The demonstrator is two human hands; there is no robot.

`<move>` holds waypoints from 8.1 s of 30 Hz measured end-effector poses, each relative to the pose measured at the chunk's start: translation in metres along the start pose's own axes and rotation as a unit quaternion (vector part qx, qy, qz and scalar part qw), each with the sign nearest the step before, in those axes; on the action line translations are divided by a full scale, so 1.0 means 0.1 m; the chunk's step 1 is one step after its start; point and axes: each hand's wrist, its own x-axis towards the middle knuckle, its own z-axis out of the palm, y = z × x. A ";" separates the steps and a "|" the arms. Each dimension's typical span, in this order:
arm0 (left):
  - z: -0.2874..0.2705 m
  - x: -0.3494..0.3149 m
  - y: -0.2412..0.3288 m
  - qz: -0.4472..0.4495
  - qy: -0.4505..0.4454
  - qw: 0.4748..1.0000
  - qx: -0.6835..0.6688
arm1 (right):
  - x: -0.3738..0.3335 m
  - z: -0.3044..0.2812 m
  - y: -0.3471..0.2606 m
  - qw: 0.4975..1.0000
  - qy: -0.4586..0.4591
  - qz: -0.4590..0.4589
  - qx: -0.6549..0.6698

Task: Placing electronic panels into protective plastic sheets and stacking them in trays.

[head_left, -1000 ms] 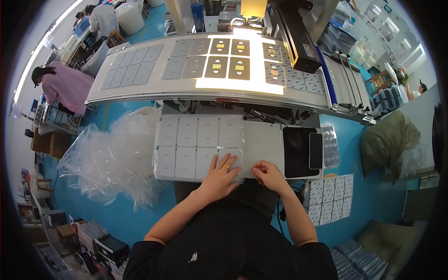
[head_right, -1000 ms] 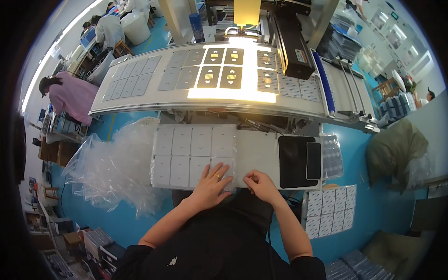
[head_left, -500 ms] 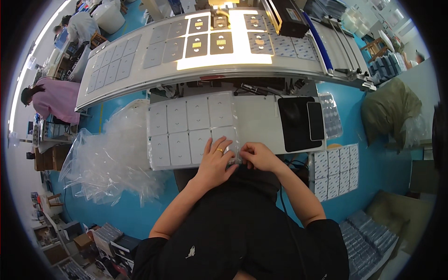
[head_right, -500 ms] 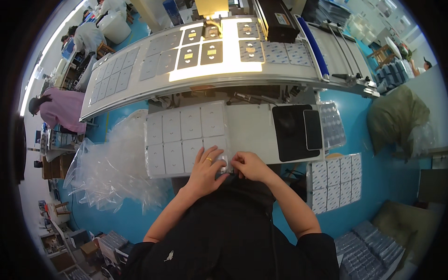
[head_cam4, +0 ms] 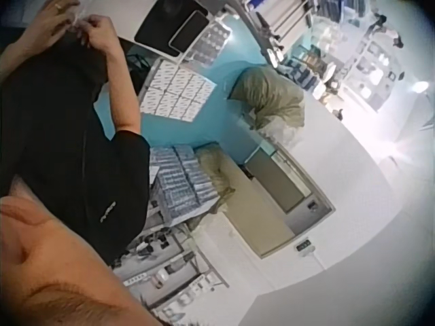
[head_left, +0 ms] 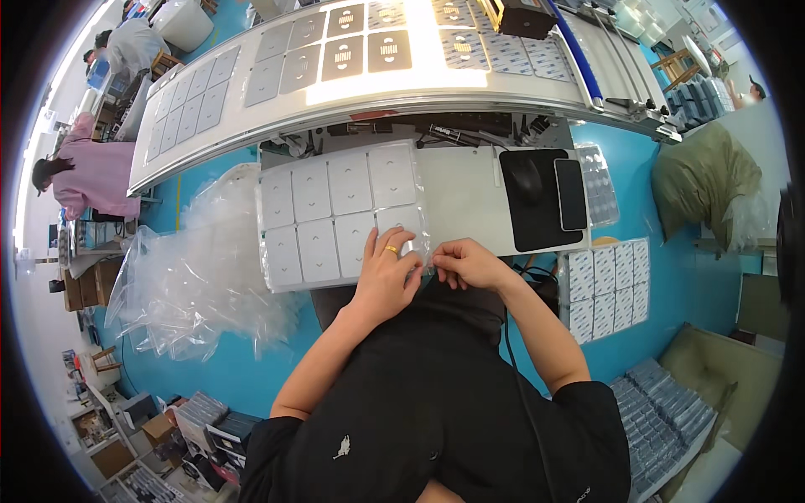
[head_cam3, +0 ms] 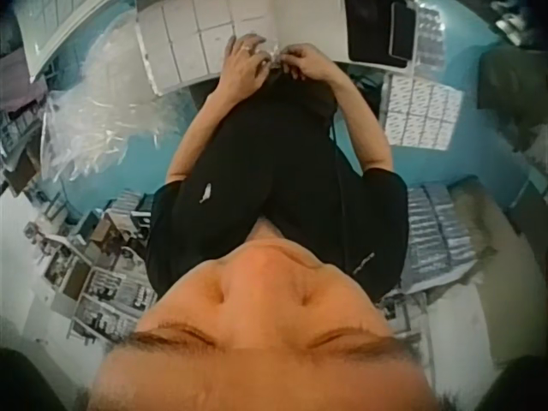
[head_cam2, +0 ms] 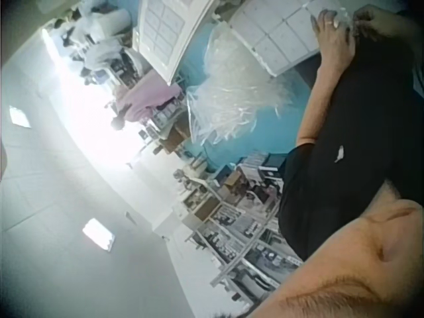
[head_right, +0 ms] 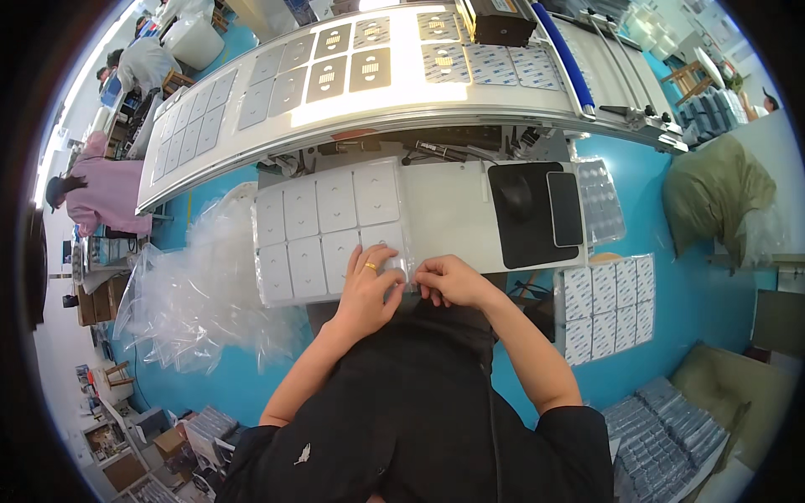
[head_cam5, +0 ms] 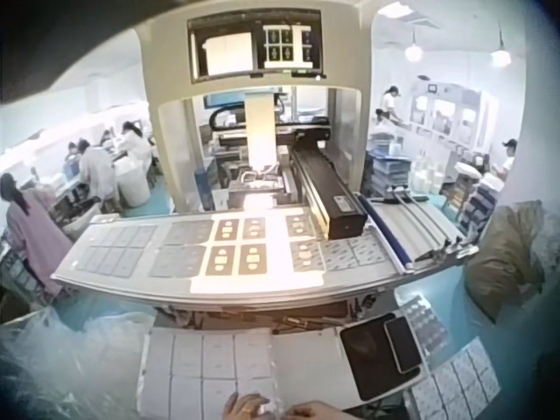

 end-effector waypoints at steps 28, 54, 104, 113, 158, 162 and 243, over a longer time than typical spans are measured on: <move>0.10 0.05 0.03 -0.043 -0.002 0.999 -0.005 | -0.05 0.20 0.19 0.993 0.023 -0.033 0.107; 0.09 0.03 -0.14 -0.048 0.062 0.992 -0.096 | -0.03 0.26 0.13 0.995 0.053 -0.050 0.063; -0.26 -0.31 -0.11 -0.288 -0.006 0.886 -0.362 | -0.01 0.53 -0.55 0.976 0.033 -0.196 -0.087; -0.12 0.08 -0.12 -0.039 -0.031 0.999 0.012 | -0.04 0.30 -0.17 0.992 0.089 -0.087 -0.008; 0.05 0.39 -0.08 -0.210 0.066 0.971 -0.095 | 0.04 0.43 -0.14 0.954 0.219 -0.043 -0.202; 0.30 0.37 -0.28 -0.108 0.080 0.982 0.130 | 0.09 0.44 -0.01 0.946 0.242 -0.092 -0.196; -4.71 -2.20 -2.23 -0.225 0.446 0.750 0.433 | 1.08 0.97 -0.73 0.738 0.313 -0.274 -0.532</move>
